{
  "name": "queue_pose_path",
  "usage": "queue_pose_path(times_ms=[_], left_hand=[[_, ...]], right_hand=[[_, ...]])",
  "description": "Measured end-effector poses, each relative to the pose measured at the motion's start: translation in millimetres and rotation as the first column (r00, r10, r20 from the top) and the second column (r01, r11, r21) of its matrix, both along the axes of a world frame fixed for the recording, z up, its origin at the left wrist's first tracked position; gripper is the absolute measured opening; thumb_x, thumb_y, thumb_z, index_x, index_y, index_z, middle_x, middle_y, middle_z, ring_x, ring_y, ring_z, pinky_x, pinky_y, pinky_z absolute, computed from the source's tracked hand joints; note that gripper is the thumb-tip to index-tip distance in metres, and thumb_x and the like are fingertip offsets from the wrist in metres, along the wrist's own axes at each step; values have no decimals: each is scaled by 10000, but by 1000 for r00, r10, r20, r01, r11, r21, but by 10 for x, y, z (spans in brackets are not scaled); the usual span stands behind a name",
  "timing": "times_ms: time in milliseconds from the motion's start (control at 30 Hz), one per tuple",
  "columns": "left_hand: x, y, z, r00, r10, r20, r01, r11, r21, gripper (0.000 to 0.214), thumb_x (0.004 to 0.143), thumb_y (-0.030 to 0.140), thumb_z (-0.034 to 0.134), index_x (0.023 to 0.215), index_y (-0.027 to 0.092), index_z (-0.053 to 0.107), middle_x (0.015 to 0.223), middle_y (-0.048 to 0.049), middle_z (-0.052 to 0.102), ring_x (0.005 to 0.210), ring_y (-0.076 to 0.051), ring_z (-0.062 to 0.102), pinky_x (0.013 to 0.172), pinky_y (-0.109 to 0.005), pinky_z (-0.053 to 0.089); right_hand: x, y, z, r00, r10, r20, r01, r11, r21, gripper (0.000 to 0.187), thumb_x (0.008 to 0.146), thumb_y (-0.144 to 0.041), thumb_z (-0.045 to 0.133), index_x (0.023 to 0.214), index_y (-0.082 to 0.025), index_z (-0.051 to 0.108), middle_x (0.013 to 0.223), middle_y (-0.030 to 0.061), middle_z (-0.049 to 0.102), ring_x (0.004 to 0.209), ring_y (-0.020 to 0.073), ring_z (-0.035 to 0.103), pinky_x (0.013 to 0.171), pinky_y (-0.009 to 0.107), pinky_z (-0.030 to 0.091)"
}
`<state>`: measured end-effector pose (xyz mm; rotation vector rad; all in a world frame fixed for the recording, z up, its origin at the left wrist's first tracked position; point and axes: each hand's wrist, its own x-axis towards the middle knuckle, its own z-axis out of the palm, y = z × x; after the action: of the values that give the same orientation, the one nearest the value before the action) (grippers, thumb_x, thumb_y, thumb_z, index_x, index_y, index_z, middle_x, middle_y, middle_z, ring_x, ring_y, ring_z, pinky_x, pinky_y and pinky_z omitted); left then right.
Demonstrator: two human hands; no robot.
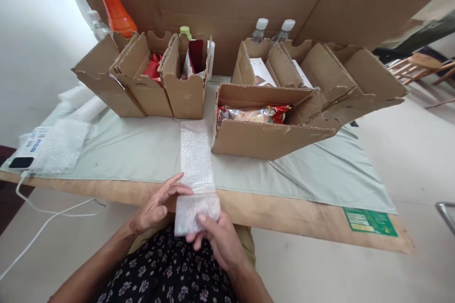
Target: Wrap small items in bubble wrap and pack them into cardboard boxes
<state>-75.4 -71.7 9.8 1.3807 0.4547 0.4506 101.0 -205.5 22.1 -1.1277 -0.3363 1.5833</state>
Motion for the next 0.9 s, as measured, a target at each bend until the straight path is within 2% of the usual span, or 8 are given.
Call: queue_pose_path(times_ms=[133, 233, 367, 433, 533, 667, 800, 900], left_hand=[[101, 34, -2, 969, 165, -182, -163, 986, 26, 939, 820, 473, 785, 1616, 226, 354, 1088, -61, 683, 1041, -252, 643, 1011, -396, 467], [306, 131, -8, 880, 366, -303, -293, 920, 261, 717, 879, 299, 689, 1552, 201, 464, 795, 27, 613, 734, -180, 572, 824, -324, 475], [422, 201, -105, 861, 399, -315, -232, 860, 455, 655, 904, 232, 595, 1544, 183, 463, 750, 33, 617, 668, -172, 551, 752, -305, 461], [417, 232, -154, 840, 413, -352, -164, 812, 560, 660, 908, 241, 594, 1549, 180, 447, 759, 23, 626, 687, -183, 567, 751, -312, 474], [341, 262, -153, 771, 528, -356, -100, 652, 751, 655, 911, 267, 619, 1533, 146, 448, 886, -48, 667, 831, -243, 621, 828, -388, 518], [153, 179, -18, 808, 550, -212, -63, 439, 896, 629, 915, 343, 682, 1481, 147, 490, 1272, -179, 644, 1170, -336, 597, 998, -508, 503], [111, 59, 43, 914, 329, -240, 24, 544, 839, 340, 988, 215, 575, 1324, 191, 621, 1073, -84, 734, 1001, -239, 663, 923, -408, 542], [215, 86, -39, 871, 396, -291, 6, 583, 812, 279, 992, 171, 548, 1244, 157, 666, 881, -54, 723, 827, -217, 653, 815, -380, 555]], right_hand=[[89, 298, 7, 993, -113, -44, 116, 990, 80, 735, 889, -757, 566, 1416, -250, 491, 1183, 154, 746, 947, 263, 737, 535, 282, 543], [126, 248, -74, 956, -105, 275, 83, 992, 90, 668, 970, -682, 489, 1478, -249, 464, 1222, 159, 731, 1003, 283, 720, 641, 368, 598], [138, 101, -246, 370, -187, 910, -51, 974, 221, 341, 960, -354, 614, 1282, -259, 673, 1272, 122, 725, 1152, 311, 668, 1007, 530, 534], [149, 132, -328, 34, -214, 976, -184, 959, 217, 372, 942, -228, 584, 1301, -256, 679, 1415, 126, 658, 1311, 348, 584, 1044, 569, 492], [188, 262, -370, -244, -230, 942, -282, 946, 158, 340, 966, -130, 528, 1234, -234, 711, 1459, 126, 633, 1383, 356, 537, 980, 539, 506], [259, 361, -237, -238, -283, 929, -375, 909, 181, 240, 1008, -127, 529, 1101, -213, 732, 1250, 87, 757, 1272, 302, 631, 1016, 501, 476], [313, 370, -99, -25, -217, 976, -388, 902, 191, 203, 1040, -197, 529, 1102, -225, 720, 986, 22, 801, 897, 190, 719, 892, 387, 532], [310, 345, -96, -84, -304, 949, -274, 923, 271, 212, 1033, -270, 559, 1184, -207, 695, 1077, 74, 778, 956, 224, 704, 845, 395, 536]])
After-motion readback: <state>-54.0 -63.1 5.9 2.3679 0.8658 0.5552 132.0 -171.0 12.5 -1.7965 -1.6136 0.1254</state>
